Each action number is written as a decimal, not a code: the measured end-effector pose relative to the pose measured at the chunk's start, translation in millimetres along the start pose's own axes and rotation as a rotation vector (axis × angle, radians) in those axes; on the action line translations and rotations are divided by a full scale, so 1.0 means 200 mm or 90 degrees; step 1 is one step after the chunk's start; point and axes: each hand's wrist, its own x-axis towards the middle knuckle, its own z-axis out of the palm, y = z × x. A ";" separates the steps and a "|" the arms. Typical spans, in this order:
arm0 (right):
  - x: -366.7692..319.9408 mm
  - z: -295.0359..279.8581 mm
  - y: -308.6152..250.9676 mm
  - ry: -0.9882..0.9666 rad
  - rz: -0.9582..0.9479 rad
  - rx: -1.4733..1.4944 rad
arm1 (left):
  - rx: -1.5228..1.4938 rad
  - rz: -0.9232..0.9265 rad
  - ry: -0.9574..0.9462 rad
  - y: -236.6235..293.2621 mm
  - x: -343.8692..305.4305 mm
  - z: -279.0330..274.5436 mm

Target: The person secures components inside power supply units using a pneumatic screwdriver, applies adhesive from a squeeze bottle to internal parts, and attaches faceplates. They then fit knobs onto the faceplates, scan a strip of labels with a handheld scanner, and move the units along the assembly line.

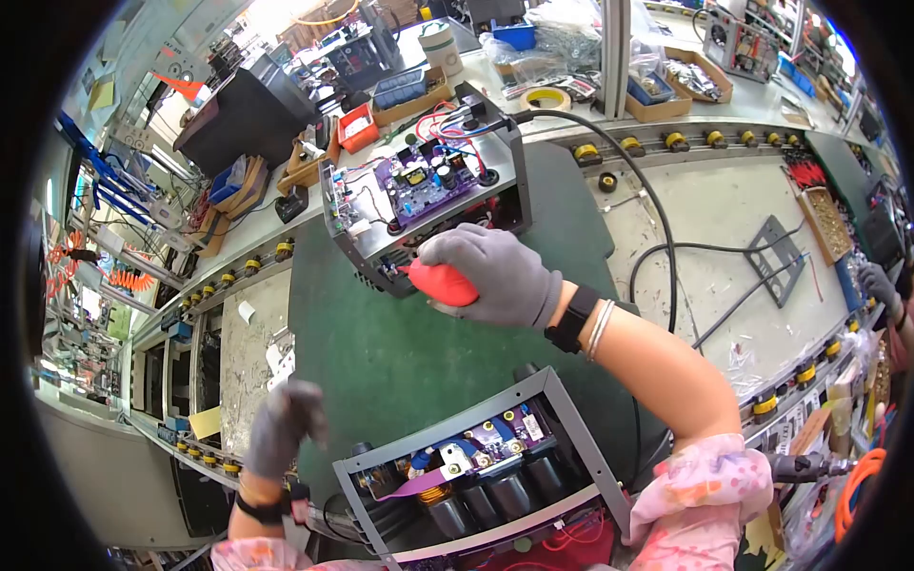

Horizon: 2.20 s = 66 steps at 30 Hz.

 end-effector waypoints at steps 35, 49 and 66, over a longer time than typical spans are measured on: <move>-0.43 -0.02 -1.54 0.088 0.150 -0.101 | 0.225 0.414 0.021 -0.70 -0.66 0.43; -0.34 0.06 -1.47 0.117 0.122 -0.058 | 0.401 0.489 -0.026 -0.57 -0.69 0.52; -0.85 -0.39 -1.56 0.587 0.385 -0.080 | 0.467 0.518 0.038 -0.64 -0.48 0.49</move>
